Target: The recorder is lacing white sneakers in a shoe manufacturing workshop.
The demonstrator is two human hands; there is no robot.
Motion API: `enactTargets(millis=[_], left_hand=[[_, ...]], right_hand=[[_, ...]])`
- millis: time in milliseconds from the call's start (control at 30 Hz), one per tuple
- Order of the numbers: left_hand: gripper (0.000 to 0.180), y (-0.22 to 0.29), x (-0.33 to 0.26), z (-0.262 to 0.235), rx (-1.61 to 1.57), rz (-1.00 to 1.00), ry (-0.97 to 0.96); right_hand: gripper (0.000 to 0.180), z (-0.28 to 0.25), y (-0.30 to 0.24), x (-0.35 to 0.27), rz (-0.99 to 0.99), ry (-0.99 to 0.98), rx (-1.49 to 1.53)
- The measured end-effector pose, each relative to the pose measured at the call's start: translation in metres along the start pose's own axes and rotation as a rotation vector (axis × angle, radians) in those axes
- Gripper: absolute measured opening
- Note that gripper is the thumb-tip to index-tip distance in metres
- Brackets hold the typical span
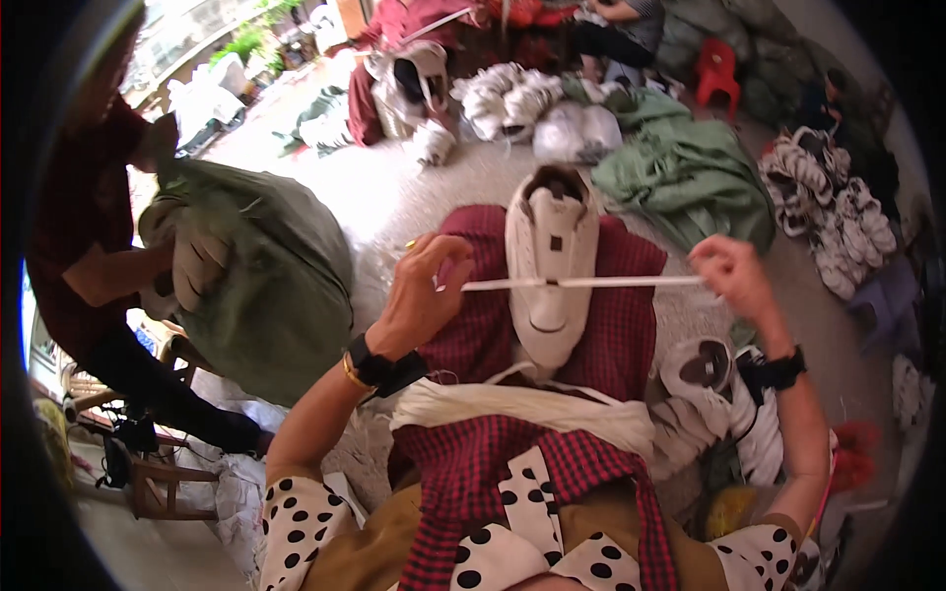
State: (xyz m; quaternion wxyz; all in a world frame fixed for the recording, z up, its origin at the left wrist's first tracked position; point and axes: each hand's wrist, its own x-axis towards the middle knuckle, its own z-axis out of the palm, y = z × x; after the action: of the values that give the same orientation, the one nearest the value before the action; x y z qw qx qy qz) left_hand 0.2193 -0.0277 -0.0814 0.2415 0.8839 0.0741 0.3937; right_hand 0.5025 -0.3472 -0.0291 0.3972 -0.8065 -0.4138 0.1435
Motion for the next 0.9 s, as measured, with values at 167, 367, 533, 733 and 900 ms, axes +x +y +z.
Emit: enactTargets(millis=[167, 367, 533, 733, 900], left_hand=[[0.013, 0.004, 0.008, 0.045, -0.188, 0.028, -0.250], [0.022, 0.021, 0.000, 0.042, -0.142, 0.014, -0.395], [0.026, 0.018, 0.006, 0.042, -0.078, 0.047, -0.432], [0.024, 0.013, 0.007, 0.048, -0.322, -0.298, -0.358], [0.022, -0.004, -0.004, 0.026, -0.254, -0.328, -0.363]], right_hand=[[0.011, -0.056, 0.076, 0.004, -0.157, 0.374, -0.350], [0.025, 0.100, -0.014, 0.007, -0.469, 0.093, -0.137], [0.020, 0.141, -0.035, 0.009, -0.525, 0.020, -0.089], [0.021, 0.148, -0.033, 0.020, -0.363, 0.049, -0.047], [0.020, 0.150, -0.042, 0.019, -0.342, 0.056, -0.032]])
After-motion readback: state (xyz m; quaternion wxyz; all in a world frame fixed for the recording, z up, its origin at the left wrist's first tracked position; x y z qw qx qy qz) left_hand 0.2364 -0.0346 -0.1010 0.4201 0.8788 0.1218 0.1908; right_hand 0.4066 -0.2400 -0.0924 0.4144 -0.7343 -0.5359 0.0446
